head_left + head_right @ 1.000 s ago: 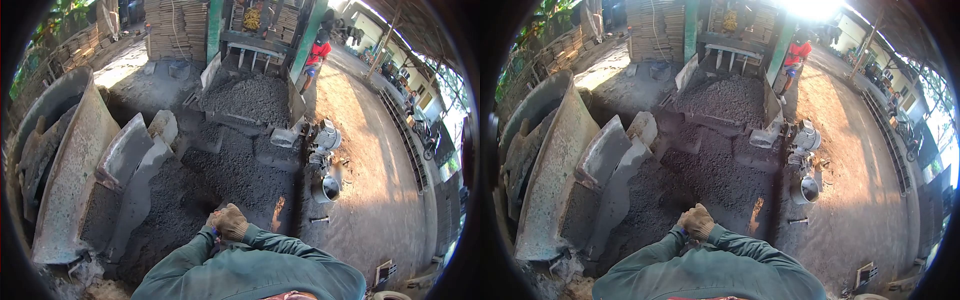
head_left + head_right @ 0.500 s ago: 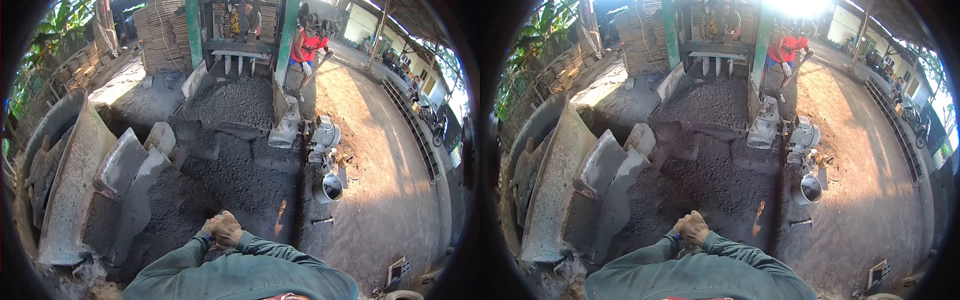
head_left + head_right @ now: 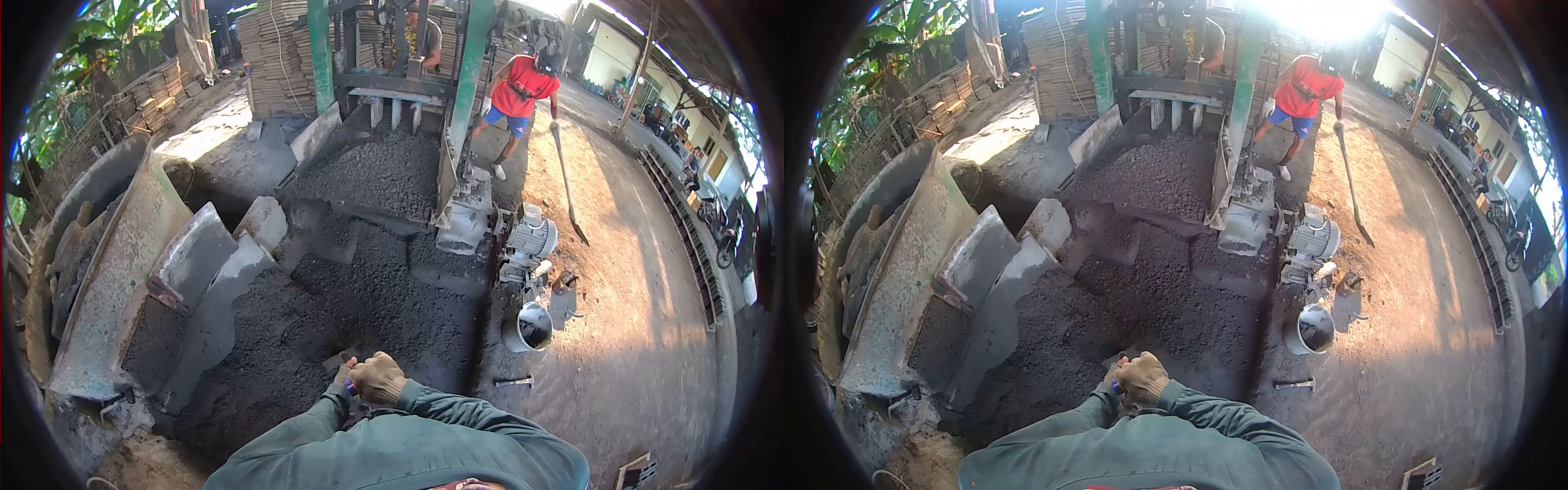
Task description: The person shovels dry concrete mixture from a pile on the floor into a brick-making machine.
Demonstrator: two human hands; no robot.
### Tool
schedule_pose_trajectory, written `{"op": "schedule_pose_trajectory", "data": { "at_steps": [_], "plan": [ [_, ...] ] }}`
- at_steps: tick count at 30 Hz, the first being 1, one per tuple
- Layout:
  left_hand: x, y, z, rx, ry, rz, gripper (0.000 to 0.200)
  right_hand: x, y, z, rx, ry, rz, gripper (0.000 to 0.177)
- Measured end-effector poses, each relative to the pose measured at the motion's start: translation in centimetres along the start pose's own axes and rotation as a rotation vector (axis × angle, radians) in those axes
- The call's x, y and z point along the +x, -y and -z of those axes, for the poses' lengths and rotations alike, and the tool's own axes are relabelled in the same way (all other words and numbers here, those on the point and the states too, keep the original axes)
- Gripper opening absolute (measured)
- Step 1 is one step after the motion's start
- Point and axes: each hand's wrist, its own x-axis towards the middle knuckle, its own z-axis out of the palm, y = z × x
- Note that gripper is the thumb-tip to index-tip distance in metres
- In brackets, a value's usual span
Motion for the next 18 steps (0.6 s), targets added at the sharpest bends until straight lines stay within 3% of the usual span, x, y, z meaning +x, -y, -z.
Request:
{"op": "schedule_pose_trajectory", "data": {
  "at_steps": [3, 6, 9, 10, 13, 18],
  "plan": [
    [-1.8, 0.1, -3.0, 0.057, -0.154, -0.088, 0.036, -0.1, -0.2, -0.1, 0.047, -0.009, 0.013, 0.014],
    [-2.4, 0.5, -4.1, 0.037, -0.198, -0.112, 0.036, -0.8, -0.4, -0.8, 0.087, -0.142, 0.031, 0.012],
    [-2.7, 0.8, -4.9, 0.031, -0.231, -0.125, 0.035, -1.7, -1.1, -0.7, 0.092, -0.126, 0.049, 0.008],
    [-2.7, 1.0, -5.2, 0.029, -0.24, -0.123, 0.035, -1.9, -1.4, -2.4, 0.113, -0.278, 0.071, 0.005],
    [-2.6, 1.6, -6.0, 0.028, -0.258, -0.125, 0.034, -2.2, -2.3, -3.2, 0.105, -0.167, 0.023, 0.003],
    [-1.5, 2.5, -7.5, 0.038, -0.265, -0.115, 0.034, -4.8, -3.7, -2.1, 0.17, -0.268, 0.053, 0.003]
  ]
}}
